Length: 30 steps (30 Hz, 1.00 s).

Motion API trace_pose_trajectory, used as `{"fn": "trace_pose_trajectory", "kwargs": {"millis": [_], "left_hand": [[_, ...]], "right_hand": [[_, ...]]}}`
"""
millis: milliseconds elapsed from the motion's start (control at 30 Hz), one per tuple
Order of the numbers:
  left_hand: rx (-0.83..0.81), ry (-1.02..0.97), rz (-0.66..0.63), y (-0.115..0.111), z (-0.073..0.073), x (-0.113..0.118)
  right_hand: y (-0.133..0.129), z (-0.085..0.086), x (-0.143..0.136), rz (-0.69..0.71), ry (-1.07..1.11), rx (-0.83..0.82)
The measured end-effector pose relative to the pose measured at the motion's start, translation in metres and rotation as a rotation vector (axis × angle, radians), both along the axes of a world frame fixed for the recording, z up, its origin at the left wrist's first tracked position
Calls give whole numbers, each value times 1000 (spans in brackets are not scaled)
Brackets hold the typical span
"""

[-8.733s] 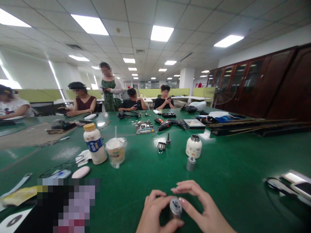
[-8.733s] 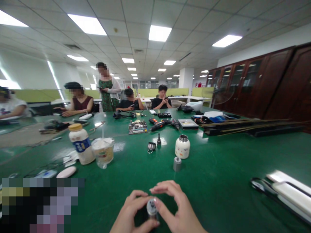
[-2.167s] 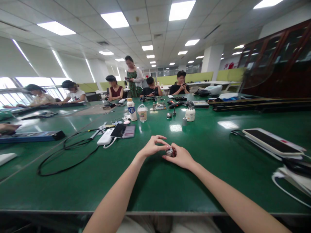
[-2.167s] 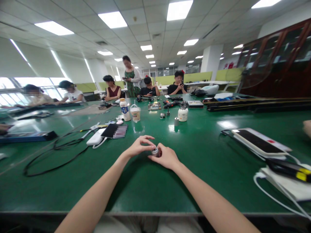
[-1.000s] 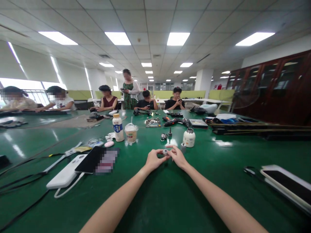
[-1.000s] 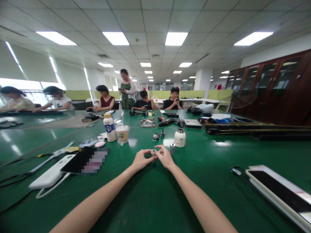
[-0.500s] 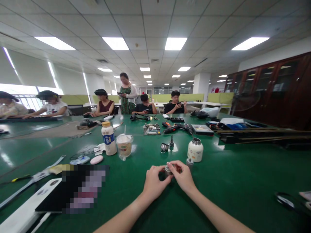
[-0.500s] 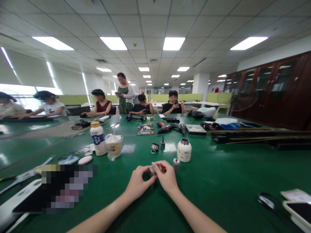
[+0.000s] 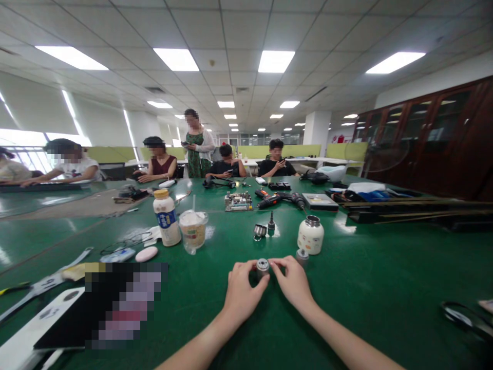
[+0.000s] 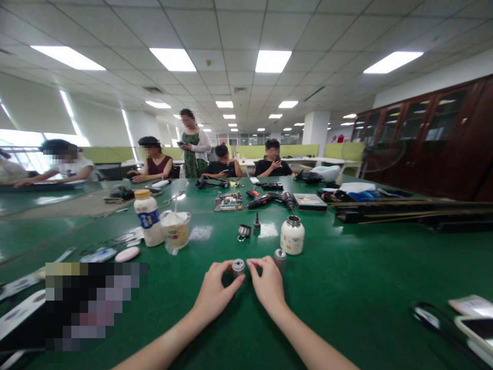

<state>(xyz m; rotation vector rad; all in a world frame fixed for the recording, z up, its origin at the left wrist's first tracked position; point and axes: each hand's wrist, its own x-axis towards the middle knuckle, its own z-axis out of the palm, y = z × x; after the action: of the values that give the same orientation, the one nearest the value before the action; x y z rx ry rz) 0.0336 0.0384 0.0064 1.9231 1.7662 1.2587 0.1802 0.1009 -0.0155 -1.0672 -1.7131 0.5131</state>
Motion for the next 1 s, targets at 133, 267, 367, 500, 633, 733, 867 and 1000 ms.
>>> {"fn": "trace_pose_trajectory", "kwargs": {"millis": [133, 267, 367, 500, 633, 733, 867, 1000], "left_hand": [[1, -1, -1, 1, -2, 0], [-2, 4, -8, 2, -3, -1], [-7, 11, -26, 1, -2, -1], [-2, 19, -65, -1, 0, 0], [5, 13, -82, -1, 1, 2], [9, 14, -86, 0, 1, 2], [12, 28, -73, 0, -1, 1], [24, 31, -51, -3, -2, 1]], "right_hand": [[0, -8, -1, -9, -58, 16], [2, -5, -1, -21, -36, 41], [1, 4, 0, -10, 21, 82], [-7, 15, -1, 89, 60, 160], [-14, 18, -3, 203, 31, 181], [-15, 21, -4, 248, 21, 164], [-17, 25, -4, 276, 34, 134], [-19, 26, -5, 303, 43, 114]]}}
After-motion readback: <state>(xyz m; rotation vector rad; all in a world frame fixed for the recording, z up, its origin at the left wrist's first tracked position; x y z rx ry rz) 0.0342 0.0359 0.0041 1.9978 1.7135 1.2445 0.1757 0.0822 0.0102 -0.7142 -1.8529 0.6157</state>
